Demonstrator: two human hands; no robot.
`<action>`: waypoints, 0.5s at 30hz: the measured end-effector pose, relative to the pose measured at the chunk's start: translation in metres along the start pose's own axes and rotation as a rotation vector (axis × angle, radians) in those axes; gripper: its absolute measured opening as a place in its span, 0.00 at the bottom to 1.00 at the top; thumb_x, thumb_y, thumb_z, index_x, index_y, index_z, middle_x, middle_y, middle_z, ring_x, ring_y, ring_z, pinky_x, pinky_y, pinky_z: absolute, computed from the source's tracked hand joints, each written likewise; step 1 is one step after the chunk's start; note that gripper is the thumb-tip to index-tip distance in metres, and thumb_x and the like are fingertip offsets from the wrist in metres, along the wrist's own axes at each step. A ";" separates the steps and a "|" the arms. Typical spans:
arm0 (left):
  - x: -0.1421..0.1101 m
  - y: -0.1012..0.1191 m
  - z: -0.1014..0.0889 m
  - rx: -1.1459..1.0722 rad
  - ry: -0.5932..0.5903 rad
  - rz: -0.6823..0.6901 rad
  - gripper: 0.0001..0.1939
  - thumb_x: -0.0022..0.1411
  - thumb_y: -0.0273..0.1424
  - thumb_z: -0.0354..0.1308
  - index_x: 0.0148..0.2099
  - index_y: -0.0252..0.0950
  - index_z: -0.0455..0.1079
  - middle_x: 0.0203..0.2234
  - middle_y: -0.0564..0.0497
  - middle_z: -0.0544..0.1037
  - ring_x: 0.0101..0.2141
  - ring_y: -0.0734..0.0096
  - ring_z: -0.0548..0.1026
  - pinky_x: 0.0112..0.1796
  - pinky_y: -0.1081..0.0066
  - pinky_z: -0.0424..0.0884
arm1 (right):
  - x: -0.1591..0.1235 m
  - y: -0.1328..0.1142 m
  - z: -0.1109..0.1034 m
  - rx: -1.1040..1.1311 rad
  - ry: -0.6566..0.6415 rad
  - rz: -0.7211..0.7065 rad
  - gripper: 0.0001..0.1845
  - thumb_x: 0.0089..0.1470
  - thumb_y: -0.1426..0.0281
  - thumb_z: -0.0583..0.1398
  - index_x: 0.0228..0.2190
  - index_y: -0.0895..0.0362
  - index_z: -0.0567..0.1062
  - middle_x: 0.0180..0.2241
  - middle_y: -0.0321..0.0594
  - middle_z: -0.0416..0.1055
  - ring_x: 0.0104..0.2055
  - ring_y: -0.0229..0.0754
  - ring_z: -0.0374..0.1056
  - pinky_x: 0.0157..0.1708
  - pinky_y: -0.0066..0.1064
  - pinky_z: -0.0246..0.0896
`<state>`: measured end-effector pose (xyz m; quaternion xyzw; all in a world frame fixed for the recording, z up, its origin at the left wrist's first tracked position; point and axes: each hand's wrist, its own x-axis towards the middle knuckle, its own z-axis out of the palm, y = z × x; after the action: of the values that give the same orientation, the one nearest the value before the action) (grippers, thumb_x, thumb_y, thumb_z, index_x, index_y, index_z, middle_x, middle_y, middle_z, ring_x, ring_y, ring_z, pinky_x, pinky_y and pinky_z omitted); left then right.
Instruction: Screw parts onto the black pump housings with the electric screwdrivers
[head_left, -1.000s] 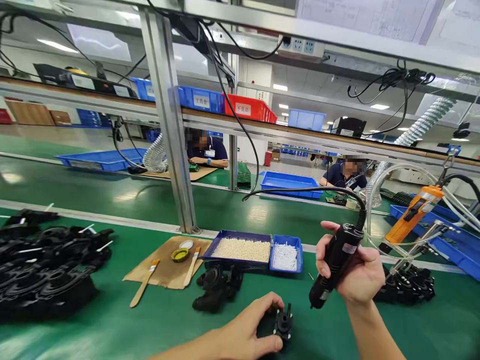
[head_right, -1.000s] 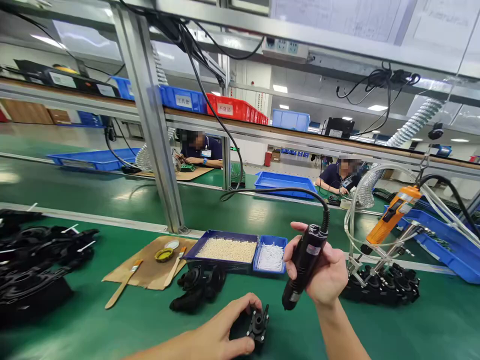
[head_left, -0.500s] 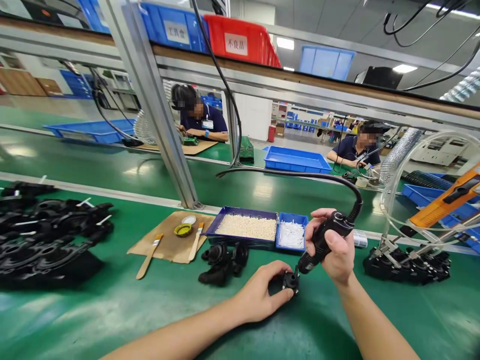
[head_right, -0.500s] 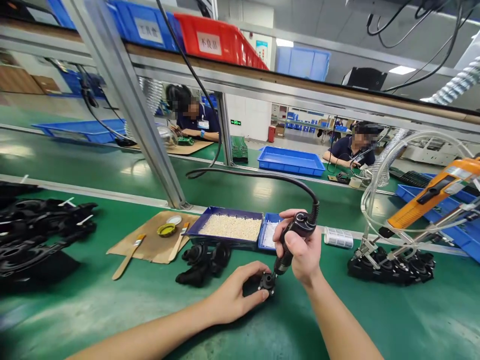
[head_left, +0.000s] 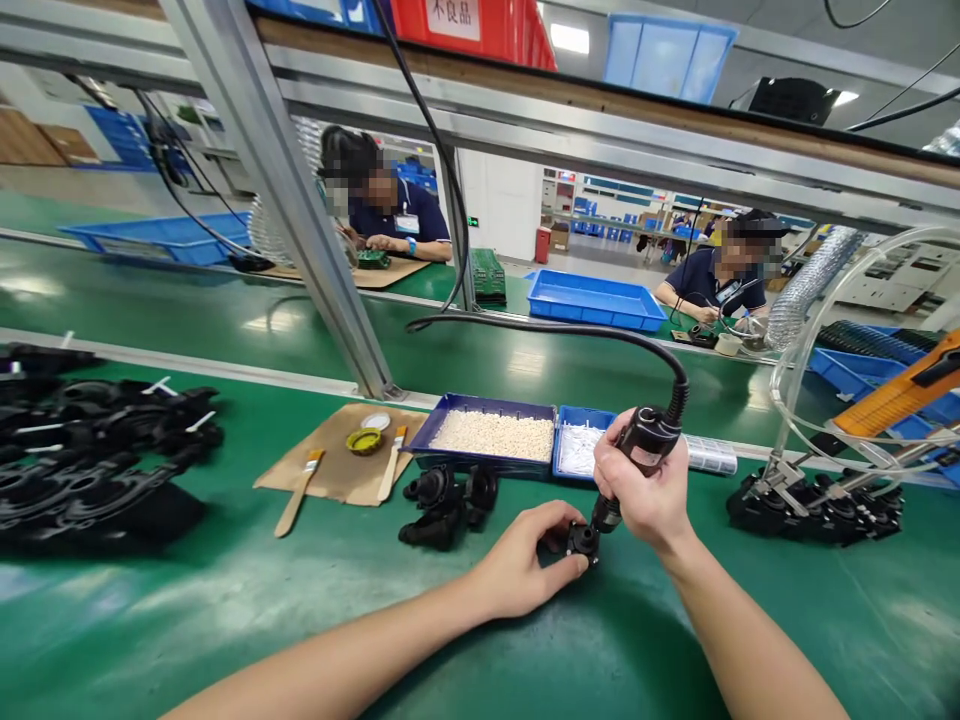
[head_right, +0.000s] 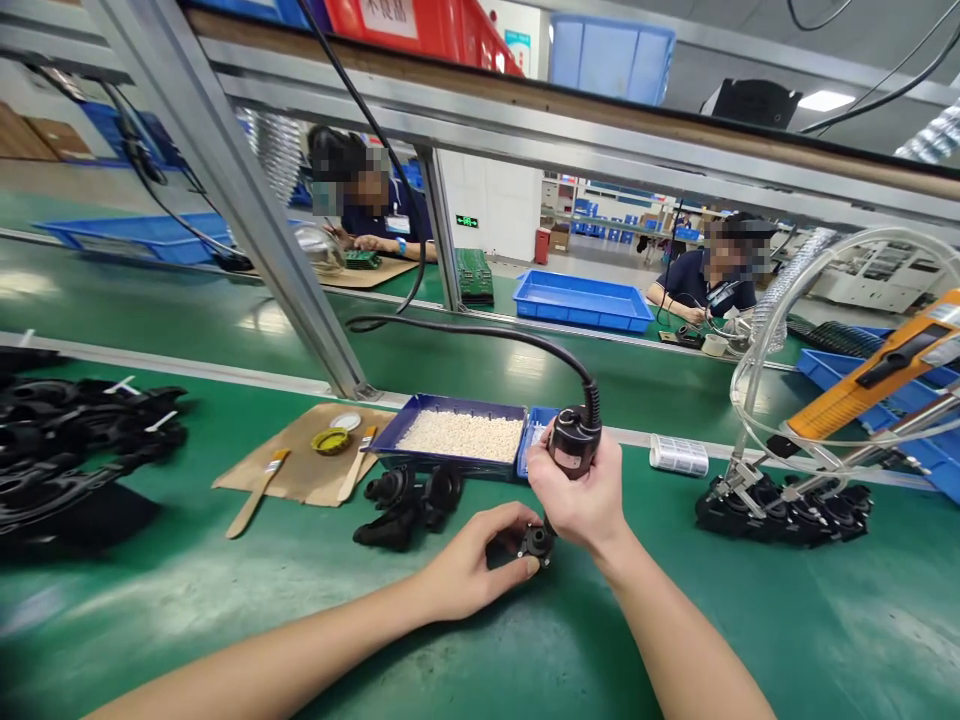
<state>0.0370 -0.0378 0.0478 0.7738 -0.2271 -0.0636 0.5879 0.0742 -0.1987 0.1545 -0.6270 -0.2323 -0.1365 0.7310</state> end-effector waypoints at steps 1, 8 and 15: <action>0.000 -0.001 0.000 -0.008 -0.002 0.001 0.14 0.61 0.32 0.66 0.49 0.38 0.74 0.39 0.51 0.81 0.38 0.63 0.76 0.40 0.65 0.71 | 0.000 0.001 0.001 -0.007 0.007 -0.002 0.09 0.57 0.68 0.67 0.33 0.55 0.71 0.24 0.31 0.67 0.19 0.33 0.60 0.20 0.28 0.58; -0.001 -0.006 0.002 -0.037 0.005 -0.003 0.15 0.62 0.33 0.67 0.50 0.38 0.74 0.41 0.50 0.81 0.39 0.64 0.77 0.39 0.67 0.73 | 0.000 0.006 -0.002 -0.026 0.011 -0.018 0.08 0.57 0.69 0.65 0.33 0.55 0.70 0.24 0.31 0.66 0.20 0.35 0.60 0.20 0.29 0.56; 0.000 -0.002 0.001 -0.040 0.001 -0.010 0.15 0.61 0.33 0.66 0.49 0.36 0.74 0.40 0.49 0.80 0.38 0.64 0.76 0.39 0.67 0.72 | -0.002 0.006 0.000 -0.025 -0.011 -0.018 0.08 0.58 0.69 0.65 0.33 0.54 0.69 0.23 0.30 0.65 0.20 0.35 0.59 0.21 0.30 0.55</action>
<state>0.0366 -0.0385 0.0454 0.7632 -0.2215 -0.0705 0.6029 0.0758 -0.1979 0.1483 -0.6345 -0.2402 -0.1428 0.7206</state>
